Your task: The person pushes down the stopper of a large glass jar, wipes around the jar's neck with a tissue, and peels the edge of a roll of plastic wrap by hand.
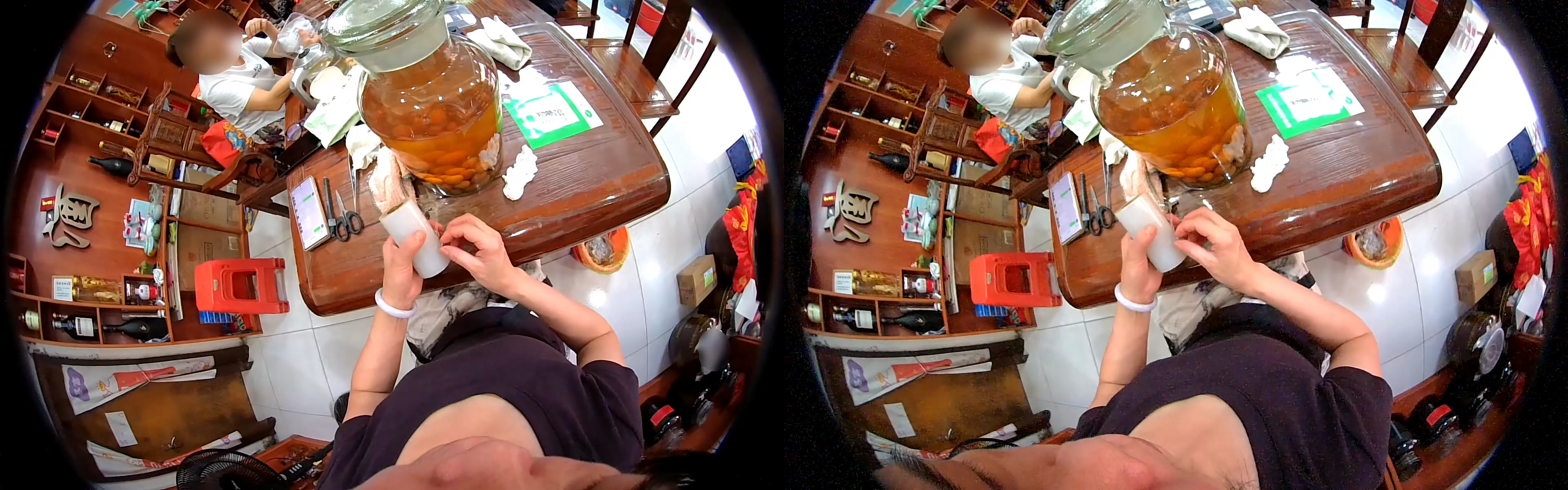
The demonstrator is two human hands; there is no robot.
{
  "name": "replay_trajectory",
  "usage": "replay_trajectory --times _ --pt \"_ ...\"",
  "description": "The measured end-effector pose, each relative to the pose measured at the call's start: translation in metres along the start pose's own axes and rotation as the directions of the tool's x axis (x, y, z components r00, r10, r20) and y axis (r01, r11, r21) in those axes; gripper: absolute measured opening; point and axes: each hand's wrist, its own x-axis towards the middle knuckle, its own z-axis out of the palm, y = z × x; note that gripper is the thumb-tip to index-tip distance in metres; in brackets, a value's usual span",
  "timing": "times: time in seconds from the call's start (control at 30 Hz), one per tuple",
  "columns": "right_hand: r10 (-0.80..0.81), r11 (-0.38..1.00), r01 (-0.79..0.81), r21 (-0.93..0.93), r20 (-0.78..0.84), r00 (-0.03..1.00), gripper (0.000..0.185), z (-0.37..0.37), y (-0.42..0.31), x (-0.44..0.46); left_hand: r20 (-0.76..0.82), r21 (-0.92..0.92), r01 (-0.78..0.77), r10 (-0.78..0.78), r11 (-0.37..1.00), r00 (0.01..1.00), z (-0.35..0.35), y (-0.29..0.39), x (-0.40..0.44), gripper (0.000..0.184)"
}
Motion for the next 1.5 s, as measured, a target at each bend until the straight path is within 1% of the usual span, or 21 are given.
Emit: replay_trajectory --times 0.1,0.23,0.33,0.4,0.43,0.5,0.53,0.57,0.63,0.67,0.73,0.77,0.83,0.97,1.03,1.17,1.23,1.27,1.37,1.43,1.5 --pt "-0.042 0.997 0.042 -0.059 0.001 0.999 0.011 0.0 0.002 0.002 -0.025 -0.019 0.027 -0.027 0.999 0.999 0.0 0.0 -0.001 0.037" --pt "-0.04 0.998 0.042 -0.041 0.035 0.999 0.008 0.0 0.003 0.003 -0.034 -0.038 0.046 -0.047 0.998 0.998 -0.001 -0.003 -0.002 0.036" --pt "-0.099 0.993 0.102 -0.065 0.042 0.994 0.007 0.001 0.006 0.004 -0.018 -0.028 0.049 -0.05 0.998 0.999 -0.001 -0.002 -0.001 0.035" --pt "-0.113 0.99 0.11 -0.092 -0.021 0.993 0.01 0.0 0.008 0.004 -0.025 -0.038 0.054 -0.055 0.998 0.998 0.002 0.0 -0.001 0.035" --pt "-0.114 0.99 0.111 -0.089 -0.021 0.993 0.01 -0.002 0.006 0.006 -0.034 -0.048 0.059 -0.061 0.997 0.998 0.003 0.0 -0.001 0.034" --pt "-0.31 0.892 0.297 -0.339 0.016 0.95 0.013 -0.006 0.0 0.009 -0.043 -0.04 0.057 -0.058 0.998 0.997 0.004 0.001 -0.001 0.033" --pt "-0.359 0.85 0.339 -0.402 0.027 0.933 0.014 -0.006 0.001 0.009 -0.05 -0.035 0.055 -0.057 0.998 0.997 0.005 0.0 -0.002 0.031" --pt "-0.355 0.852 0.335 -0.403 0.026 0.935 0.014 -0.007 0.001 0.008 -0.051 -0.036 0.059 -0.061 0.998 0.997 0.004 -0.003 -0.001 0.031" --pt "-0.402 0.801 0.378 -0.464 0.052 0.914 0.012 -0.008 0.001 0.009 -0.07 -0.005 0.03 -0.03 1.0 0.997 0.003 -0.007 0.001 0.028" --pt "-0.401 0.801 0.378 -0.464 0.052 0.915 0.012 -0.009 0.0 0.01 -0.07 -0.005 0.031 -0.031 1.0 0.997 0.003 -0.008 0.001 0.028" --pt "-0.392 0.767 0.396 -0.506 0.119 0.912 0.014 -0.009 -0.001 0.012 -0.096 0.108 -0.005 0.015 0.994 0.995 0.003 -0.007 0.0 0.032" --pt "-0.391 0.768 0.394 -0.505 0.119 0.913 0.014 -0.009 -0.002 0.013 -0.097 0.109 -0.003 0.014 0.994 0.995 0.004 -0.008 -0.001 0.032" --pt "-0.384 0.758 0.399 -0.517 0.142 0.912 0.014 -0.008 -0.003 0.014 -0.114 0.069 -0.009 0.017 0.998 0.993 0.006 -0.007 -0.001 0.025" --pt "-0.384 0.782 0.382 -0.493 0.102 0.918 0.016 -0.005 0.005 0.012 -0.103 0.06 -0.004 0.01 0.998 0.995 0.009 -0.006 -0.003 0.025" --pt "-0.328 0.848 0.318 -0.425 0.051 0.943 0.016 -0.007 0.009 0.009 -0.092 0.043 0.038 -0.034 0.998 0.995 0.007 -0.007 -0.003 0.026" --pt "-0.38 0.825 0.352 -0.442 0.028 0.925 0.015 -0.013 0.007 0.009 -0.104 0.012 0.06 -0.058 0.998 0.993 0.007 -0.007 -0.001 0.027" --pt "-0.38 0.799 0.379 -0.467 0.097 0.92 0.013 -0.015 0.004 0.007 -0.1 0.034 0.043 -0.039 0.999 0.994 0.007 -0.007 0.0 0.026" --pt "-0.379 0.798 0.377 -0.47 0.095 0.921 0.013 -0.015 0.004 0.007 -0.097 0.033 0.045 -0.041 0.998 0.994 0.008 -0.007 0.0 0.026" --pt "-0.374 0.79 0.368 -0.49 0.091 0.923 0.013 -0.015 0.005 0.007 -0.111 0.084 -0.003 0.012 0.996 0.994 0.012 -0.009 0.0 0.028" --pt "-0.363 0.78 0.371 -0.504 0.118 0.924 0.011 -0.016 0.003 0.008 -0.168 0.187 -0.048 0.08 0.981 0.983 0.011 -0.012 -0.001 0.034" --pt "-0.351 0.774 0.365 -0.518 0.128 0.927 0.011 -0.015 0.0 0.009 -0.17 0.227 -0.061 0.101 0.972 0.98 0.015 -0.011 -0.002 0.037"
